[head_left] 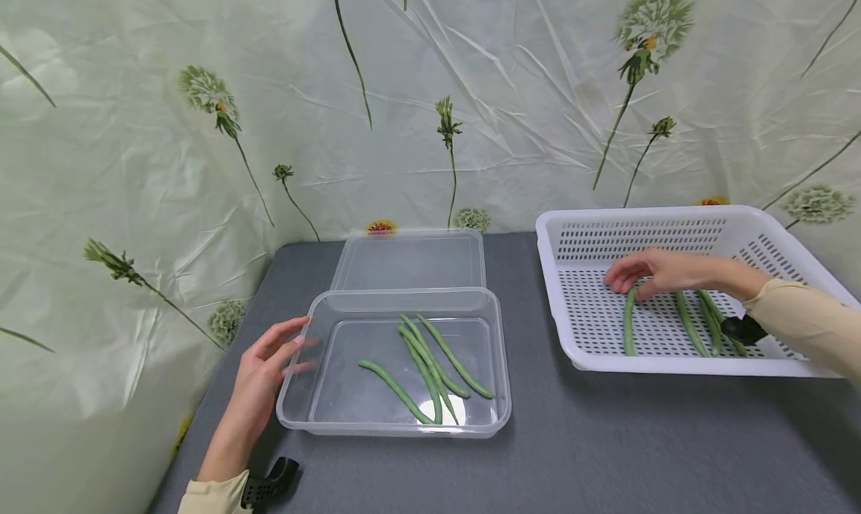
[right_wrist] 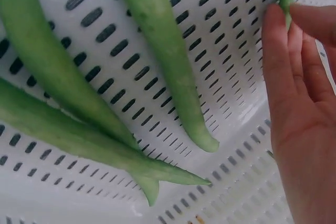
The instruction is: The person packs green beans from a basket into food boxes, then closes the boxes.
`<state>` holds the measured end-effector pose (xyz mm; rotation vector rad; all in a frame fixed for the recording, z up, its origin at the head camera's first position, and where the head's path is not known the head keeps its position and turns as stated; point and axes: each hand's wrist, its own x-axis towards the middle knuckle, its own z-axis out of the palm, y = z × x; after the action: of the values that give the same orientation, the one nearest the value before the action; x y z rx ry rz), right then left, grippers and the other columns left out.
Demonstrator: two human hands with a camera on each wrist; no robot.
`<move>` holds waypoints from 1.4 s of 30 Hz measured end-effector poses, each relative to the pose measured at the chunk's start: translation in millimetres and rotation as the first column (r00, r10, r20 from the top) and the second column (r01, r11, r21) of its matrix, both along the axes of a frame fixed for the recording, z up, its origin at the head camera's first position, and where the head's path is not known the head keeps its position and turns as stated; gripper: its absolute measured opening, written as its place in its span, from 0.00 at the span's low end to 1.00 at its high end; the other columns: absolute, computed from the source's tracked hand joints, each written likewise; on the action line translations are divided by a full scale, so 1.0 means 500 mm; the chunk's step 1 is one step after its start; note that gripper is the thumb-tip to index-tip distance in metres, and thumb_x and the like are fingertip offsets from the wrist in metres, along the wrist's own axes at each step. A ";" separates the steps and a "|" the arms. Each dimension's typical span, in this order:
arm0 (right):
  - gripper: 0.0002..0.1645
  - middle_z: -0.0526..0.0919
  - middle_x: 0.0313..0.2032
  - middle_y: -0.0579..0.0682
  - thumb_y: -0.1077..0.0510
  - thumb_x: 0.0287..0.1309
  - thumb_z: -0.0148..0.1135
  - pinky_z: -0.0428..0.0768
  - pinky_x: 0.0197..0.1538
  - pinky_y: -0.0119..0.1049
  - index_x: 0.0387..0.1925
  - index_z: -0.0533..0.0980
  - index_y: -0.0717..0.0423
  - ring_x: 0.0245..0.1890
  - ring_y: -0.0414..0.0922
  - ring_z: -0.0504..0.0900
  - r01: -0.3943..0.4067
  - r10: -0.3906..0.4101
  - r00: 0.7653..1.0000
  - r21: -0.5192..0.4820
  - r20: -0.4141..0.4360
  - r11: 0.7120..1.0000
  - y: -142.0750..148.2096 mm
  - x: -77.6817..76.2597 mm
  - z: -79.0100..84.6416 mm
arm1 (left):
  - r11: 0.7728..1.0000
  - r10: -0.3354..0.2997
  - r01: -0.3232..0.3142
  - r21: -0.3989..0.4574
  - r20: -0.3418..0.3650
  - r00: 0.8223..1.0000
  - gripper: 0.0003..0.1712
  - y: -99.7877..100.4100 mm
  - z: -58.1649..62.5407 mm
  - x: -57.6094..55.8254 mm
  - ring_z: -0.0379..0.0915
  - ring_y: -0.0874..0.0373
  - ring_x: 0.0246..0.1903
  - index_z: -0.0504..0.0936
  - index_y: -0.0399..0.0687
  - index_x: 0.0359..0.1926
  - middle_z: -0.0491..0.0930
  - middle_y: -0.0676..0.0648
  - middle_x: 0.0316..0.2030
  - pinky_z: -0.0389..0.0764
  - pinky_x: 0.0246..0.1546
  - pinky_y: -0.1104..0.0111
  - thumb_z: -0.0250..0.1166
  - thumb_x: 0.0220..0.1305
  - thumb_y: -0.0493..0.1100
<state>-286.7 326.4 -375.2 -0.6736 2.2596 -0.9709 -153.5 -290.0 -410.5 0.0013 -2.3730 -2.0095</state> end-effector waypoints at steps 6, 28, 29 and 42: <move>0.27 0.79 0.39 0.53 0.75 0.43 0.68 0.78 0.44 0.33 0.49 0.76 0.66 0.40 0.46 0.77 0.000 0.003 0.998 0.057 -0.067 0.998 -0.005 -0.005 -0.007 | 1.000 0.004 -0.004 0.006 -0.002 1.000 0.26 -0.001 0.002 -0.001 0.78 0.58 0.51 0.71 0.41 0.66 0.73 0.51 0.61 0.83 0.43 0.62 0.58 0.73 0.48; 0.34 0.68 0.50 0.70 0.67 0.67 0.55 0.84 0.35 0.45 0.72 0.59 0.63 0.31 0.51 0.79 -0.026 0.043 0.979 -0.087 0.201 0.996 0.043 0.018 0.027 | 1.000 0.009 -0.009 0.010 0.014 1.000 0.26 0.001 0.000 0.001 0.78 0.58 0.52 0.70 0.42 0.67 0.72 0.50 0.62 0.83 0.43 0.61 0.59 0.73 0.48; 0.34 0.67 0.51 0.70 0.67 0.67 0.55 0.84 0.36 0.45 0.72 0.59 0.62 0.32 0.52 0.79 -0.022 0.039 0.978 -0.085 0.205 0.996 0.043 0.019 0.030 | 1.000 0.009 -0.009 0.009 0.013 1.000 0.26 0.001 0.000 0.001 0.78 0.58 0.52 0.70 0.42 0.67 0.72 0.49 0.62 0.83 0.43 0.62 0.59 0.73 0.48; 0.21 0.68 0.49 0.64 0.68 0.66 0.53 0.84 0.41 0.47 0.57 0.63 0.73 0.40 0.48 0.76 0.080 -0.059 0.962 -0.069 0.268 0.994 0.043 0.031 0.041 | 1.000 0.004 -0.004 0.005 0.012 1.000 0.26 0.000 0.000 0.000 0.78 0.59 0.52 0.70 0.42 0.67 0.72 0.49 0.62 0.83 0.43 0.62 0.58 0.74 0.48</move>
<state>-271.4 348.0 -354.8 -0.4679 2.0285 -1.1191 -153.3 -289.9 -410.7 0.0179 -2.3736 -2.0190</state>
